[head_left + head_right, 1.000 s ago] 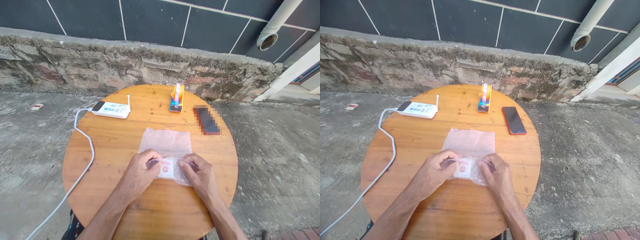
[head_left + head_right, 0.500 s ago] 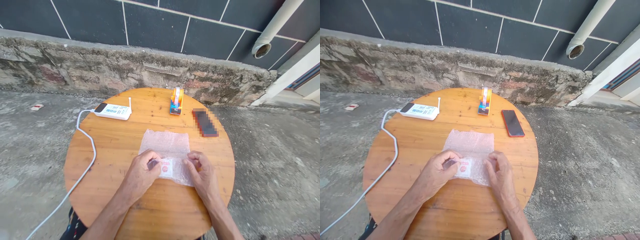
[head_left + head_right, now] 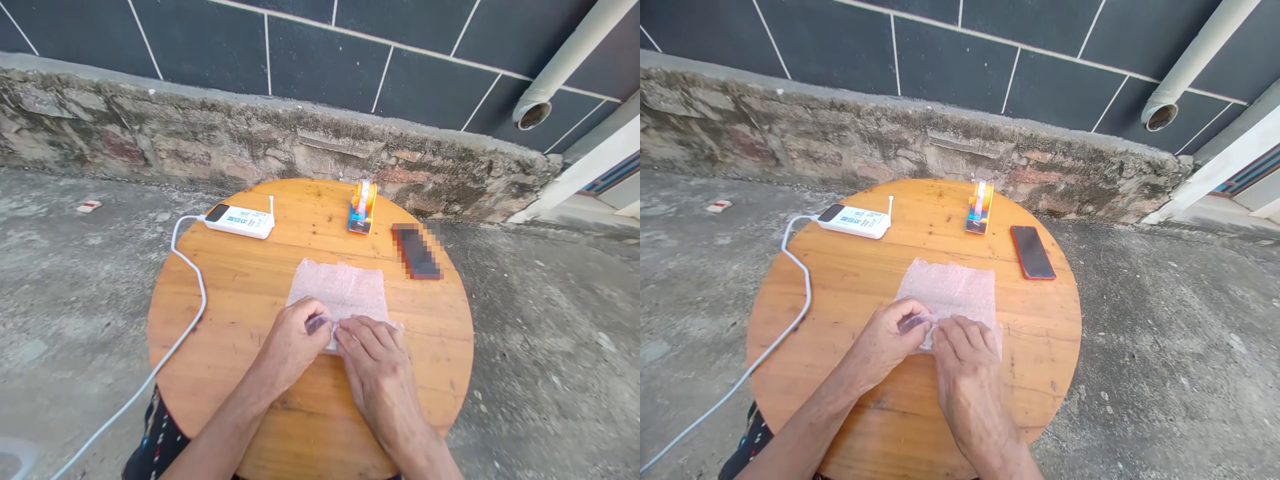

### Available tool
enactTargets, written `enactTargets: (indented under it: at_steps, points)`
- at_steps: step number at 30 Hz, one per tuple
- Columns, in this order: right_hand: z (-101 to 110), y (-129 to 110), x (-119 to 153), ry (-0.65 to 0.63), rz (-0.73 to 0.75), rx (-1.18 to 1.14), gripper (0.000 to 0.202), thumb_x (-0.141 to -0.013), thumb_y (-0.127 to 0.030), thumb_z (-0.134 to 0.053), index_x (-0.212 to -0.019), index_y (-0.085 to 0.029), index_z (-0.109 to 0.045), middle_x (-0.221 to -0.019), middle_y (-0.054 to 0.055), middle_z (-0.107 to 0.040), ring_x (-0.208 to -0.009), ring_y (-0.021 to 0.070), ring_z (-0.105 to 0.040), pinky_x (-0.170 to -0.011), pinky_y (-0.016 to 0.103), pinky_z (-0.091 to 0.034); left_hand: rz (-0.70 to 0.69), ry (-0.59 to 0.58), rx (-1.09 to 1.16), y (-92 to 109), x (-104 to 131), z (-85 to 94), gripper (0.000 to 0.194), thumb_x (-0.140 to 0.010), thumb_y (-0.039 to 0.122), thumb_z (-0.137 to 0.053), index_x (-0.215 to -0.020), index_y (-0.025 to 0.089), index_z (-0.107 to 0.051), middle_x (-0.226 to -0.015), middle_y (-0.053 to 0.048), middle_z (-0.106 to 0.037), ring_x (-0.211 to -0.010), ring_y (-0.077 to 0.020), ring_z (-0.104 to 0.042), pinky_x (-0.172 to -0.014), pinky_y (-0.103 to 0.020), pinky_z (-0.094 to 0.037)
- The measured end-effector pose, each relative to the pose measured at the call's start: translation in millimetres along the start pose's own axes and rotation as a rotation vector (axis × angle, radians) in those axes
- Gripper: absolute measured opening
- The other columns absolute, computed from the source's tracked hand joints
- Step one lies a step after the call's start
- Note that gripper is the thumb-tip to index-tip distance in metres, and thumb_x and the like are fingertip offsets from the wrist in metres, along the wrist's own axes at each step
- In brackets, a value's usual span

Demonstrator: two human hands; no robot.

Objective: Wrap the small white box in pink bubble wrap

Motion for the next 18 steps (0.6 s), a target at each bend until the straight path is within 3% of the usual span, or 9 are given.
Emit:
enactTargets:
  at_steps: [6,10,14,18]
  points:
    - [4.1,3.3,-4.1,-0.159,0.033,0.096,0.027,-0.091,-0.008,-0.043,-0.108,-0.019,-0.060,-0.112,0.006,-0.064,-0.099,0.0202,-0.055,-0.089,0.039,-0.036,0.026,-0.023,0.028,-2.6,-0.9,2.5,0.009,-0.075,0.018,-0.051,-0.074,0.018,-0.060,-0.068,0.003,-0.058,-0.067,-0.0126,-0.053,-0.062,-0.021,-0.041]
    - [7.8,3.6,-10.0,-0.234,0.062,0.176,0.031,-0.087,-0.006,-0.046,-0.110,-0.021,-0.059,-0.112,0.006,-0.062,-0.094,0.0213,-0.054,-0.084,0.038,-0.035,0.081,-0.038,0.068,-5.9,3.0,17.7,0.017,-0.076,0.020,-0.052,-0.089,0.018,-0.063,-0.079,0.000,-0.064,-0.073,-0.0152,-0.058,-0.064,-0.023,-0.045]
    - [10.7,2.5,-15.6,-0.295,0.077,0.239,0.031,-0.085,-0.007,-0.050,-0.110,-0.023,-0.060,-0.111,0.005,-0.061,-0.090,0.0219,-0.053,-0.079,0.038,-0.033,0.125,-0.019,-0.080,-11.8,7.7,35.8,0.025,-0.077,0.021,-0.051,-0.098,0.019,-0.063,-0.069,0.002,-0.062,-0.059,-0.0132,-0.054,-0.054,-0.022,-0.041]
    - [13.0,0.1,-19.3,-0.326,0.091,0.292,0.033,-0.083,-0.007,-0.052,-0.110,-0.024,-0.060,-0.109,0.006,-0.061,-0.087,0.0224,-0.053,-0.076,0.039,-0.032,0.143,0.033,-0.189,-20.0,12.9,45.3,0.022,-0.077,0.024,-0.052,-0.096,0.018,-0.063,-0.066,0.002,-0.060,-0.059,-0.0140,-0.054,-0.054,-0.023,-0.042]
Point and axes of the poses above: each hand's wrist, its own x-axis away from the middle knuckle, its own z-axis out of the back of the hand, y = z × x, the point moved 1 cm from there along -x, towards the middle knuckle
